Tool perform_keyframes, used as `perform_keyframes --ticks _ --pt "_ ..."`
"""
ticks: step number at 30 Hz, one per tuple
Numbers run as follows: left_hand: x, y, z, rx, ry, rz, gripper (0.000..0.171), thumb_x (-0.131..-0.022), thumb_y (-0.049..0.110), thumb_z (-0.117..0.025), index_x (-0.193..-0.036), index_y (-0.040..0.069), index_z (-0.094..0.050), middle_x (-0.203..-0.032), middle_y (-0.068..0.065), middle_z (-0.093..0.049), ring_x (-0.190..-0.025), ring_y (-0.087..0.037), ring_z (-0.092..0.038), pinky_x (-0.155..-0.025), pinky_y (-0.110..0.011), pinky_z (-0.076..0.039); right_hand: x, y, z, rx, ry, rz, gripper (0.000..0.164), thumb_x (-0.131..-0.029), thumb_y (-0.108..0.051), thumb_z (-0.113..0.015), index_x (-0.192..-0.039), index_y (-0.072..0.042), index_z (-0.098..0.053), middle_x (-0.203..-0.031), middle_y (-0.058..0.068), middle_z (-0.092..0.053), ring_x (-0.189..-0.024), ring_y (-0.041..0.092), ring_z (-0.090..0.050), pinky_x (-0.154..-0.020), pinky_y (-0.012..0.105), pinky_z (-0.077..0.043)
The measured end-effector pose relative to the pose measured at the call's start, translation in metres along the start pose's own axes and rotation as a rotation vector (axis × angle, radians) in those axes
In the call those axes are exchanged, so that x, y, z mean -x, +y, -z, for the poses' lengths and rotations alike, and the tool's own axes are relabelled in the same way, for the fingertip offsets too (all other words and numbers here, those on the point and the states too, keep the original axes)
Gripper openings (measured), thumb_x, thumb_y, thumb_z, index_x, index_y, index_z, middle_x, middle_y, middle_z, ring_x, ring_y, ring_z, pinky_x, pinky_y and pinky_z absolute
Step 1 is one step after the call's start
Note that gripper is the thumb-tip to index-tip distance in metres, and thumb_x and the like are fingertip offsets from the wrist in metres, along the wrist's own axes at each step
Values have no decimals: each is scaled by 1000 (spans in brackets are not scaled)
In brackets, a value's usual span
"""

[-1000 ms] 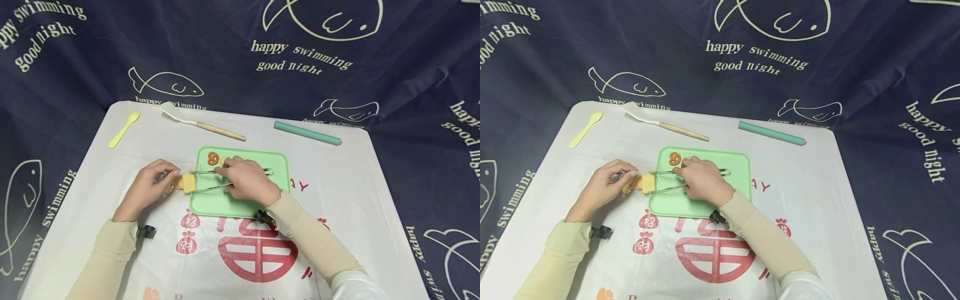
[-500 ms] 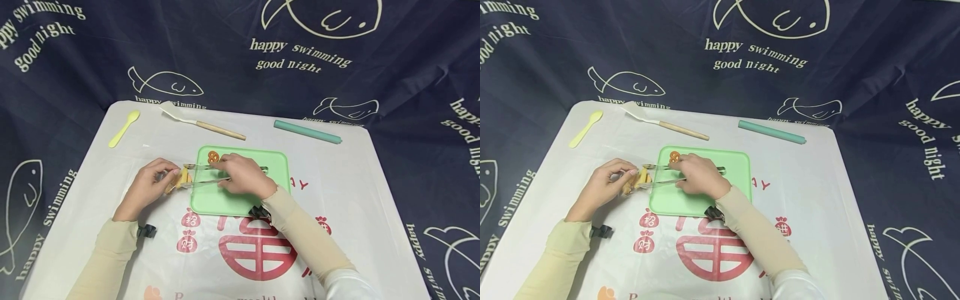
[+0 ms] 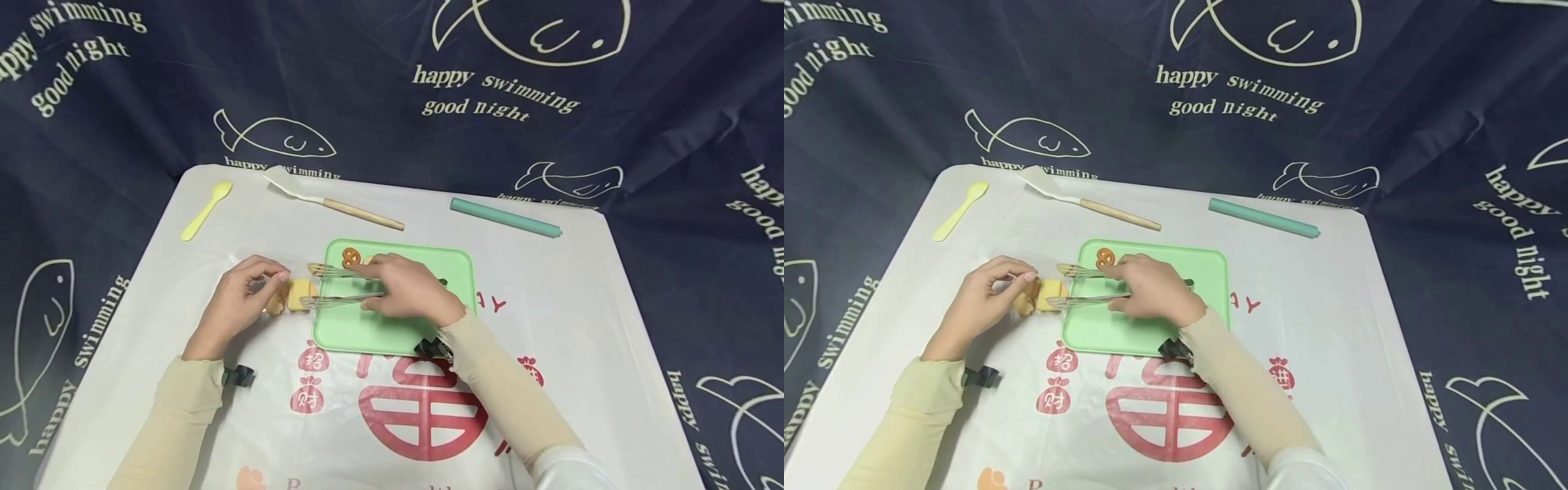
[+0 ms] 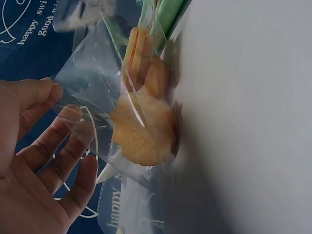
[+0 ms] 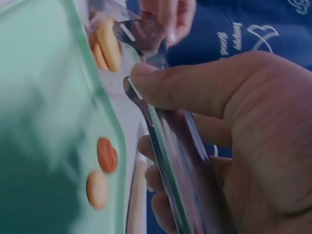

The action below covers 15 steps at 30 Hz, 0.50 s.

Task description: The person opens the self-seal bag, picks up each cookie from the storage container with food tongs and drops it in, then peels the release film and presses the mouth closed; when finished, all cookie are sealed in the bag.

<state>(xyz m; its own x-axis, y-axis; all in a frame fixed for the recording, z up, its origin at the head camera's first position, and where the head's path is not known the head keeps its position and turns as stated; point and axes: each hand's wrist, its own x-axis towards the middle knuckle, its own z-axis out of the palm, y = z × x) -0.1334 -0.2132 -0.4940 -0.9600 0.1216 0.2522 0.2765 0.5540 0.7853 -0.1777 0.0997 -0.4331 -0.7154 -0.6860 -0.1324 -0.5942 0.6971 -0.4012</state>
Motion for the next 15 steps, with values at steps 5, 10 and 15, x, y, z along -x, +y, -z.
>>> perform_keyframes --ticks 5,10,15 --pt "-1 2 0 3 -3 7 14 -100 25 -69 -102 13 -76 -106 4 -69 -103 -20 -63 -90 -53 -51 29 28 8 -39 94 -51 67 -86 -38 -82 -145 -18 -58 -125 3 -64 -111 20 -59 -87 42 -52" --pt "-2 4 -2 7 -24 13 13 -100 24 -69 -103 13 -76 -107 3 -68 -105 -22 -62 -90 -56 -50 55 60 6 0 184 -183 71 -85 -37 -83 -146 -14 -56 -127 6 -62 -117 27 -56 -86 51 -52" --pt "-3 4 -6 2 -40 18 14 -100 24 -68 -102 13 -76 -107 3 -68 -104 -23 -62 -87 -55 -50 68 78 -2 49 214 -223 68 -85 -36 -84 -144 -13 -59 -125 9 -63 -116 28 -57 -79 52 -55"
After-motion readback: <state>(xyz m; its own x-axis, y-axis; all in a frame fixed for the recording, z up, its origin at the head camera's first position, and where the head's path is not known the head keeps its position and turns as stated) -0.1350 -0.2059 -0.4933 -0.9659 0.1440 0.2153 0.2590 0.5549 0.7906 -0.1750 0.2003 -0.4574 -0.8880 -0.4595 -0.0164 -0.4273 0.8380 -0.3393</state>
